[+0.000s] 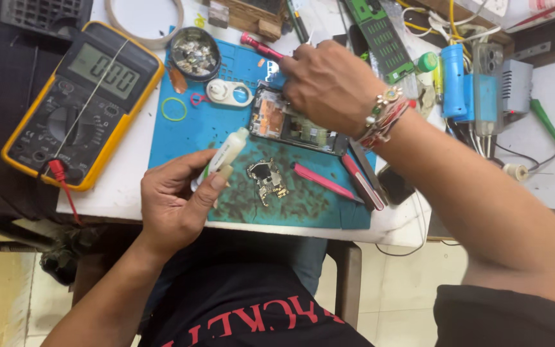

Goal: The person solders a small component onto a circuit board while using a heat gun and tweezers.

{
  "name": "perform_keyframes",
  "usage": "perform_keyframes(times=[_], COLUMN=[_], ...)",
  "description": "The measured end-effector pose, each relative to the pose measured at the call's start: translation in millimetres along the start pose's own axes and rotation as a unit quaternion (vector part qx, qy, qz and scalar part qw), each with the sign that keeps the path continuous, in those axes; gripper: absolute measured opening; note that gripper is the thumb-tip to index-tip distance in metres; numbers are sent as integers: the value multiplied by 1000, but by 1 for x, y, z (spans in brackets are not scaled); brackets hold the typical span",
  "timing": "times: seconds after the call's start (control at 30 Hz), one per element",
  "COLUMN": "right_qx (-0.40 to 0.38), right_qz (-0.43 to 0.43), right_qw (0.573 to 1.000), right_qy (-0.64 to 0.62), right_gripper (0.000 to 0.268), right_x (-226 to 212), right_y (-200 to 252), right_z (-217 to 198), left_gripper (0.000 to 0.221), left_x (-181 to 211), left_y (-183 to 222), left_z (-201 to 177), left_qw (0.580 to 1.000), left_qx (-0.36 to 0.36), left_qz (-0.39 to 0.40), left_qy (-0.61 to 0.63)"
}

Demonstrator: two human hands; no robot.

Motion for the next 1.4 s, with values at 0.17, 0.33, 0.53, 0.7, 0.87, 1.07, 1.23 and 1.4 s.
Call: perform_keyframes(times=[0.17,0.33,0.53,0.7,0.87,1.07,1.23,1.4], right_qx=[64,155,226,317,376,392,302,301], right_qz=[-41,-53,-63,-2,251,270,244,266], right_qw=[997,986,971,938,770,388,182,136], right_qy=[4,5,44,-143,-450,-789,-903,-906], right_gripper=[17,14,10,8,11,11,17,24], right_x=[11,21,34,54,75,58,-8,-50], right_y=[4,11,20,28,35,63,94,111], right_z=[-7,-6,-9,-14,15,30,37,50], left_gripper=[29,29,29,28,27,25,25,26], left_x=[3,6,2,4,10,19,22,23], left_y=[-2,-3,-2,-2,-5,-7,-9,-10], left_z=[1,2,2,3,5,7,8,9], left_qw=[1000,999,1000,999,998,995,993,989], left_qx=[-6,-14,-15,-15,-22,-34,-38,-51], left_qz=[13,25,10,25,35,38,57,56], left_qy=[-14,-15,-11,-20,-40,-80,-98,-125])
Point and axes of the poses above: each hand's wrist, its own y-axis away from the middle knuckle, its own z-axis out of the palm, x = y × z, the point moved 7 cm from there along -y, towards the middle knuckle, and after that the axes turned 10 degrees about z, right-handed, at the moved point
